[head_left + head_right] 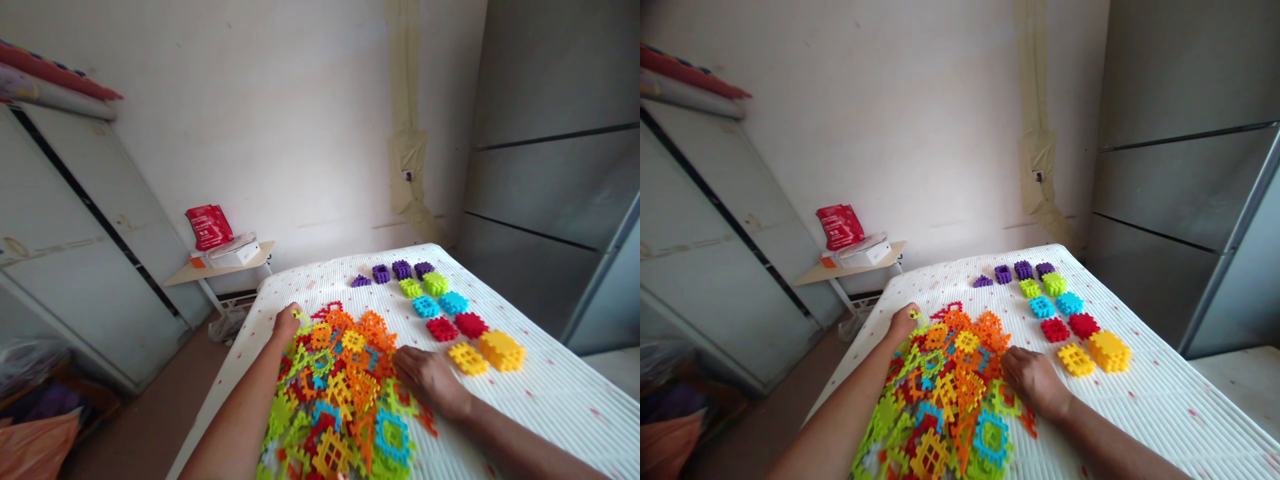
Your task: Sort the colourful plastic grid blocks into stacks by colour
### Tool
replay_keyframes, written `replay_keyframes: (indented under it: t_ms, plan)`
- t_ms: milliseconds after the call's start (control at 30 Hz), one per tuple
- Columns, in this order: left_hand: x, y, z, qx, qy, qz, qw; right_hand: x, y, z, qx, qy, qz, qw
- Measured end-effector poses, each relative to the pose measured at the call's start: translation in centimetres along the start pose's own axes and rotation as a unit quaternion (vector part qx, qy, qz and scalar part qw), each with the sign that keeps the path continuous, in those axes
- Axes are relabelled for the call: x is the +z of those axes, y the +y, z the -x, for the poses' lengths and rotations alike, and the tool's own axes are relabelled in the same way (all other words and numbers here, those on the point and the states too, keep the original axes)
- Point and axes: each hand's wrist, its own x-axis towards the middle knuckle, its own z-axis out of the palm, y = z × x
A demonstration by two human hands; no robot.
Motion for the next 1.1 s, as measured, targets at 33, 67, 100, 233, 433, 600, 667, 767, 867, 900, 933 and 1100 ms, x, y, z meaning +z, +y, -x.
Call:
replay_keyframes:
  t_ms: [33, 67, 100, 233, 433, 600, 667, 767, 867, 900, 933, 1100]
  plan:
    - [-0.4, 0.1, 0.3, -0.004, 0.007, 0.012, 1.0, 0.0, 0.0, 0.0, 0.003, 0.0, -0.001, 1.0]
    - [-0.9, 0.2, 0.6, -0.009, 0.011, 0.024, 1.0, 0.0, 0.1, 0.0, 0.007, 0.002, -0.003, 1.0]
    - [-1.4, 0.4, 1.0, -0.013, 0.012, 0.038, 0.999, 0.0, 0.1, 0.0, 0.01, 0.004, -0.006, 1.0]
    - [-2.7, 1.2, 4.2, -0.023, -0.017, 0.1, 0.995, -0.1, 0.1, 0.0, 0.024, 0.016, -0.02, 0.999]
    - [-4.2, 2.1, 10.8, -0.005, -0.118, 0.163, 0.979, -0.3, 0.3, 0.2, 0.041, 0.038, -0.039, 0.998]
    - [-6.3, 1.6, 12.4, 0.007, -0.168, 0.146, 0.975, -0.2, 0.5, 0.4, 0.05, 0.042, -0.022, 0.998]
    - [-6.5, 1.3, 11.6, -0.005, -0.126, 0.111, 0.986, -0.1, 0.6, 0.4, 0.049, 0.039, -0.015, 0.998]
    - [-5.7, 0.7, 9.8, -0.01, -0.066, 0.078, 0.995, 0.1, 0.7, 0.3, 0.046, 0.035, -0.012, 0.998]
    - [-4.4, 0.6, 8.4, -0.002, -0.07, 0.047, 0.996, 0.1, 0.7, 0.3, 0.046, 0.033, -0.016, 0.998]
    - [-3.9, 0.6, 8.1, 0.0, -0.081, 0.037, 0.996, 0.1, 0.7, 0.3, 0.048, 0.032, -0.016, 0.998]
    - [-3.5, 0.7, 7.8, 0.002, -0.093, 0.027, 0.995, 0.0, 0.7, 0.3, 0.05, 0.031, -0.016, 0.998]
    - [-2.1, 1.3, 7.1, -0.007, -0.124, -0.03, 0.992, 0.1, 0.7, 0.3, 0.064, 0.034, -0.006, 0.997]
